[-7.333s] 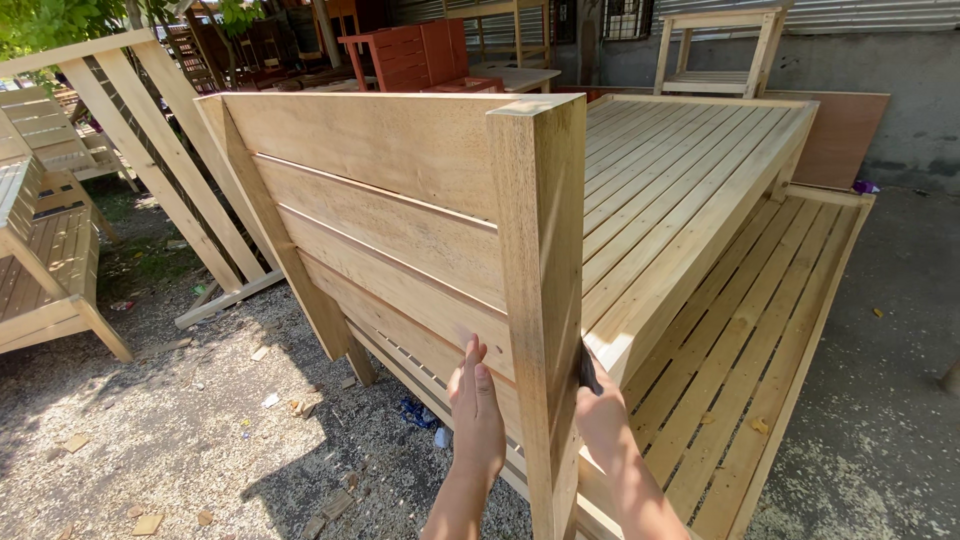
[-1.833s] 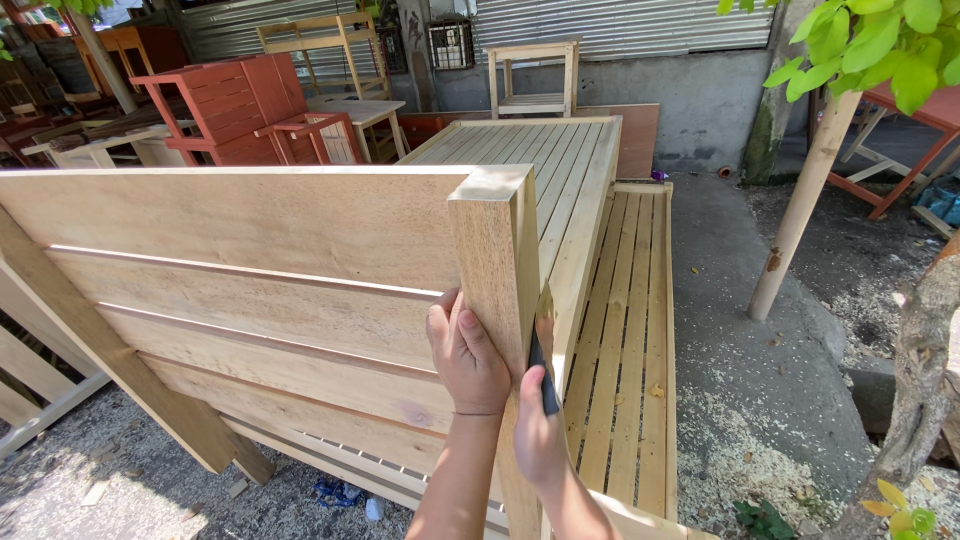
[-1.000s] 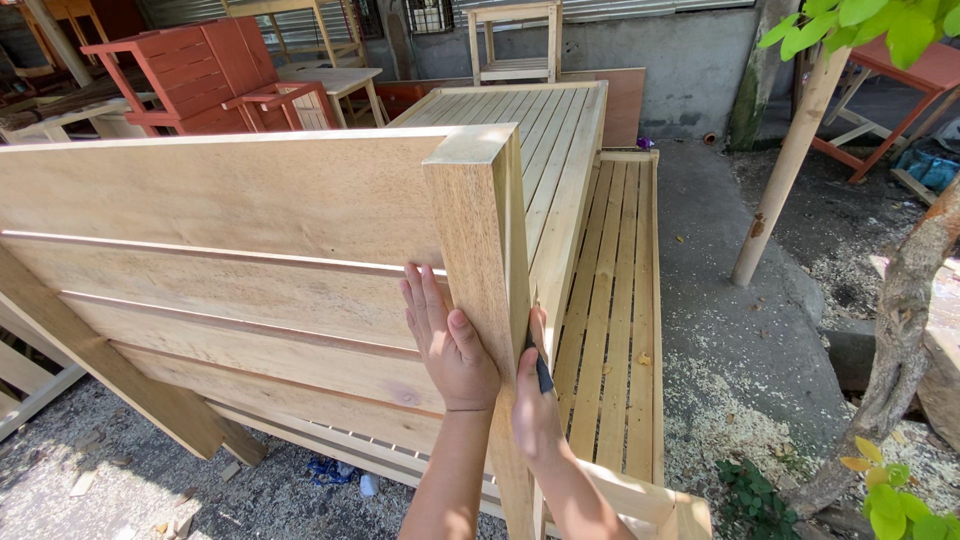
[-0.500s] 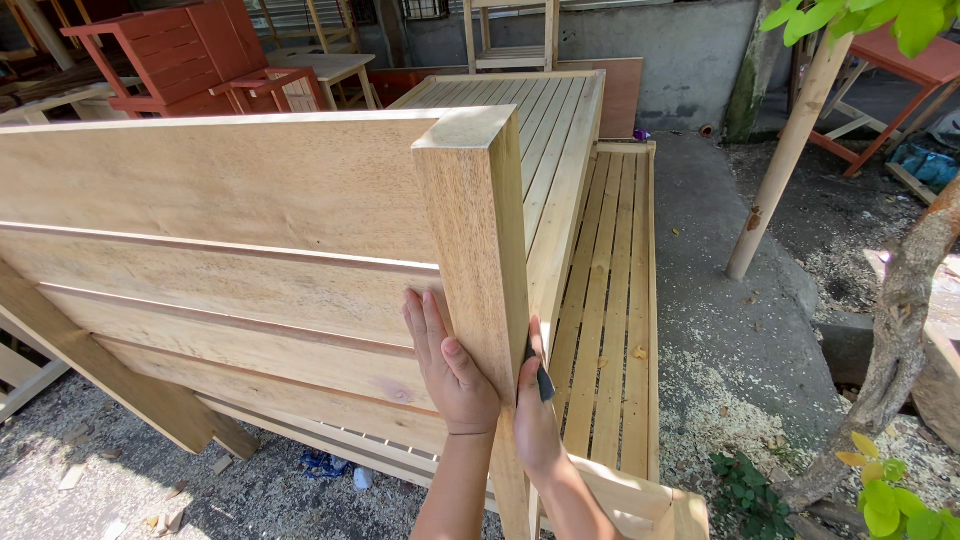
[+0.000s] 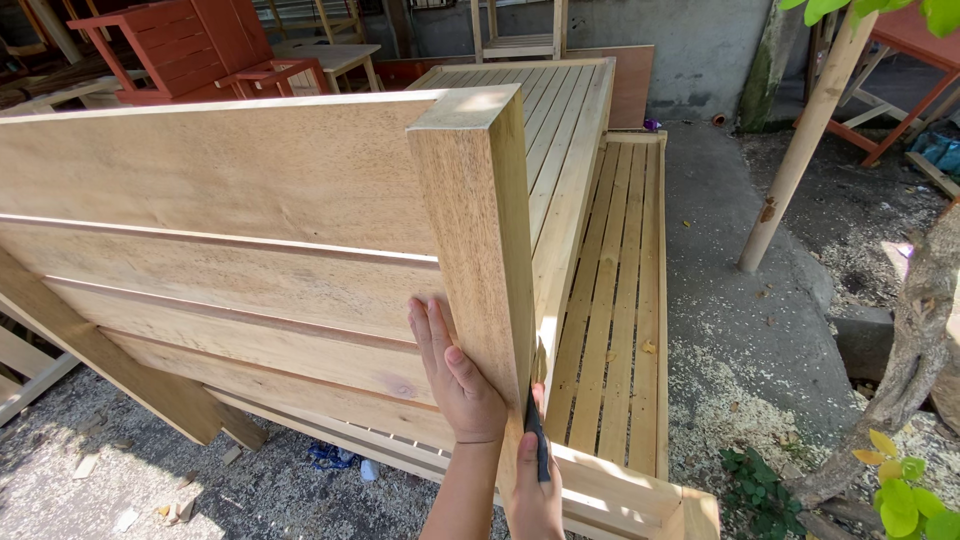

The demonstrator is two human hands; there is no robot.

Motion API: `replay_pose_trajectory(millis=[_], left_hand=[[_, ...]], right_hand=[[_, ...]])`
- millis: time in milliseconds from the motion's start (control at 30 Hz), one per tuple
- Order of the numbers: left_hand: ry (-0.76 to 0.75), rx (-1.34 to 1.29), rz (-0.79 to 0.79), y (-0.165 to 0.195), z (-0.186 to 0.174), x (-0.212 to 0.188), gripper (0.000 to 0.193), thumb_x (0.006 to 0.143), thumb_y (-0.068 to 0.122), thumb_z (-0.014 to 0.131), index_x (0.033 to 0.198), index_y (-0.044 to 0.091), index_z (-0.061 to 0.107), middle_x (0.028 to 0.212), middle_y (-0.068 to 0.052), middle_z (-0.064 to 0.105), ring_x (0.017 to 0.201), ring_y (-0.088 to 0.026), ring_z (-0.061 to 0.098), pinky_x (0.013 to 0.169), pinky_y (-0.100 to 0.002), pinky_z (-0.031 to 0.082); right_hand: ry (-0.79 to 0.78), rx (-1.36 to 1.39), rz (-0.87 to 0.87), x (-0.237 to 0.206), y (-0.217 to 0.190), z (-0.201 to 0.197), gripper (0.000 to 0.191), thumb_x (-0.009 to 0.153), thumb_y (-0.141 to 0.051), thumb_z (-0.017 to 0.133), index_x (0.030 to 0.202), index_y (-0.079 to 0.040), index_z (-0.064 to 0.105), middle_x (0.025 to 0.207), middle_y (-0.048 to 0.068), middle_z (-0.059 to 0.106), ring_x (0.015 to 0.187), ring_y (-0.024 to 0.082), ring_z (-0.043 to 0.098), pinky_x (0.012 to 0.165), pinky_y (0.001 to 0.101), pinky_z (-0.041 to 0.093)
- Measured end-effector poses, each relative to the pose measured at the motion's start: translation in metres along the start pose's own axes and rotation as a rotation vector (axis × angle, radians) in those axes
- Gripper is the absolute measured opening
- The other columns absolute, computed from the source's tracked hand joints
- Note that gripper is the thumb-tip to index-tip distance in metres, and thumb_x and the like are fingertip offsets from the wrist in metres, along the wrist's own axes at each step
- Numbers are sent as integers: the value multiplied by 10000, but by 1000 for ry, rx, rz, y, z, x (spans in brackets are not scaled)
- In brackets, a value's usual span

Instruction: The person sands the wooden post and frame of an unfinished bed headboard outdoors, rubbing sandpaper along the vertical post and edges by hand. They steady the frame with one hand while sanding different sides of the post and adjacent rails.

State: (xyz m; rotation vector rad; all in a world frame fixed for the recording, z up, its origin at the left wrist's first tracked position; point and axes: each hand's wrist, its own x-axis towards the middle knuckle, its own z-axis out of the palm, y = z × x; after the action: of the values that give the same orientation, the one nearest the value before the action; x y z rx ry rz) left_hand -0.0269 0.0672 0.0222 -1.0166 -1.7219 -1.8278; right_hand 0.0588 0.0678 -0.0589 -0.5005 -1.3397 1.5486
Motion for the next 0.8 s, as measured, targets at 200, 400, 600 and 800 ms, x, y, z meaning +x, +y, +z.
replay_pose_trajectory(millis=[200,400,600,800], left_hand=[[8,-15,-35,-2,-1,-7,751,1114,521,80,1588,11,359,1713,-222,223,1608,-406,182,1298,-479,196],[25,-33,-70,-7,2,-15,754,1109,534,89,1583,18,368,1715,-217,229,1608,-395,198,1294,-470,203],[16,-63,-128,-10,1,-24,777,1091,558,91,1585,22,360,1722,-211,201,1604,-387,194,1279,-464,211],[-13,-71,-148,-11,-1,-31,795,1086,584,79,1595,32,338,1731,-209,169,1610,-386,177,1284,-467,204]], right_hand=[[59,82,122,13,9,-5,587,1071,-326,325,1586,-45,334,1676,100,363,1554,249,277,1235,370,192],[16,-147,66,-6,28,-19,632,1060,-393,327,1594,-62,258,1694,54,258,1568,174,182,1215,319,147],[305,36,556,7,40,-14,609,1117,-411,488,1450,96,529,1445,411,449,1351,603,345,1115,578,319],[118,-79,47,-12,61,-26,565,1114,-440,441,1473,-5,446,1446,99,443,1314,272,378,1070,425,296]])
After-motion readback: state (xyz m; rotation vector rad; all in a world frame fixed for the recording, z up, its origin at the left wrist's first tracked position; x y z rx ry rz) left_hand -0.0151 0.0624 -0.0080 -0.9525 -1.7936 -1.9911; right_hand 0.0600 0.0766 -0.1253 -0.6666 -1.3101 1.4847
